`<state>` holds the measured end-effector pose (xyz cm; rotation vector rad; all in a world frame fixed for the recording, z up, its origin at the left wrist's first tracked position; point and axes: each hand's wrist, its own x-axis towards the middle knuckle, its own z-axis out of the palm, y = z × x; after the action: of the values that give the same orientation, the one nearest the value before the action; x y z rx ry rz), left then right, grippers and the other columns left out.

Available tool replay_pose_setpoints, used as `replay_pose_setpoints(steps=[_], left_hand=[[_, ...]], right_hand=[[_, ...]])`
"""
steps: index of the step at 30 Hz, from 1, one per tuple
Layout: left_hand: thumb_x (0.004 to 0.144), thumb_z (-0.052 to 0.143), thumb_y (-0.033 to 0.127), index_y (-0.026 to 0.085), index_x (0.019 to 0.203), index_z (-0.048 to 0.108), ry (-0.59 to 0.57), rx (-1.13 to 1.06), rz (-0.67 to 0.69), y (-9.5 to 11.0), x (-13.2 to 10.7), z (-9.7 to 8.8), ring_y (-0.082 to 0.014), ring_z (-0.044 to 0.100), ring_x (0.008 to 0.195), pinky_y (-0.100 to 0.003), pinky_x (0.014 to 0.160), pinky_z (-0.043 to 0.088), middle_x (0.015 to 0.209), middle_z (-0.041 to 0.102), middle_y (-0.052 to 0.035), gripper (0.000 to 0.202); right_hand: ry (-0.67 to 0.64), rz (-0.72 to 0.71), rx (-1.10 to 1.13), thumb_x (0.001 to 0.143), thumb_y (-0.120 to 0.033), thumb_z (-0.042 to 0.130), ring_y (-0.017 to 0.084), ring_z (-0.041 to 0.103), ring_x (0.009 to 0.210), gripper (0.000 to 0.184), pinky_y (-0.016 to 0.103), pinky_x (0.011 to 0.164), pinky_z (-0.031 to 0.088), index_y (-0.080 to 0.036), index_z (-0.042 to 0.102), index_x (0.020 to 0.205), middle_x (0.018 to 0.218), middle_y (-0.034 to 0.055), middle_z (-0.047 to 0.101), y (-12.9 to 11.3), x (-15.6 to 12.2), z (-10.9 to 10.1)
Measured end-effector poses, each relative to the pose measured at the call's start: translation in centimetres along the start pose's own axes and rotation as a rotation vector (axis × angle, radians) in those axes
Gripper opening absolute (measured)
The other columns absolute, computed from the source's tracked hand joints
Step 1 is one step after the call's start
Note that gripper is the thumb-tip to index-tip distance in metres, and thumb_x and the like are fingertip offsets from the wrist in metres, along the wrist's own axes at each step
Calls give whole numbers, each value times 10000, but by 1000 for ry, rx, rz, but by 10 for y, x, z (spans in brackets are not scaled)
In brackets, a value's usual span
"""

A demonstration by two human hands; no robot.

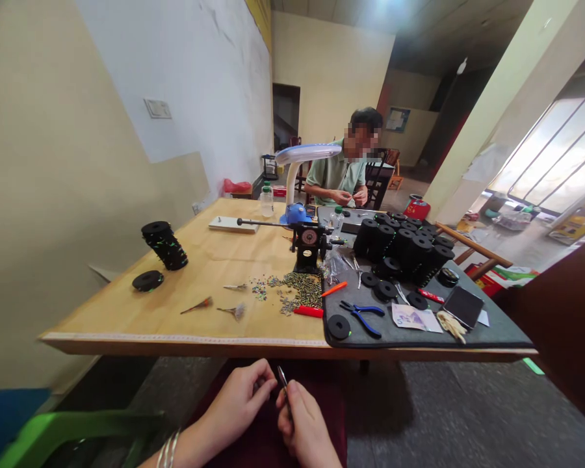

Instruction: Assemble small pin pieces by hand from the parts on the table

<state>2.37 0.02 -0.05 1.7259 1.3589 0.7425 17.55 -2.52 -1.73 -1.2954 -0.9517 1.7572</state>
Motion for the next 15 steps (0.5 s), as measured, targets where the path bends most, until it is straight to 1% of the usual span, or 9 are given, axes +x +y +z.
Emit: replay_pose_setpoints(steps=[7,11,15], left_hand=[[864,489,255,190,720,593,-7,34,9,2,-1,-1,-164,556,575,-239,550,349,632,643,-18,190],[862,487,230,193,734,602,-27,50,22,4,-2,-2,-167,590,596,-236,562,362,665,672,-26,177],[854,487,209,194,720,593,-24,87,23,6,-2,-3,-167,596,593,-234,562,366,658,672,-26,172]], right_hand=[[10,-7,4,596,-877,502,19,175,302,698,147,287,104,-192,502,731,402,-125,370,-1,2,2],[16,-21,6,593,-878,502,18,168,300,697,151,286,105,-194,498,723,398,-128,361,-1,4,3],[31,-46,-10,586,-877,510,20,182,310,694,150,290,121,-194,494,709,404,-127,356,-1,5,5]])
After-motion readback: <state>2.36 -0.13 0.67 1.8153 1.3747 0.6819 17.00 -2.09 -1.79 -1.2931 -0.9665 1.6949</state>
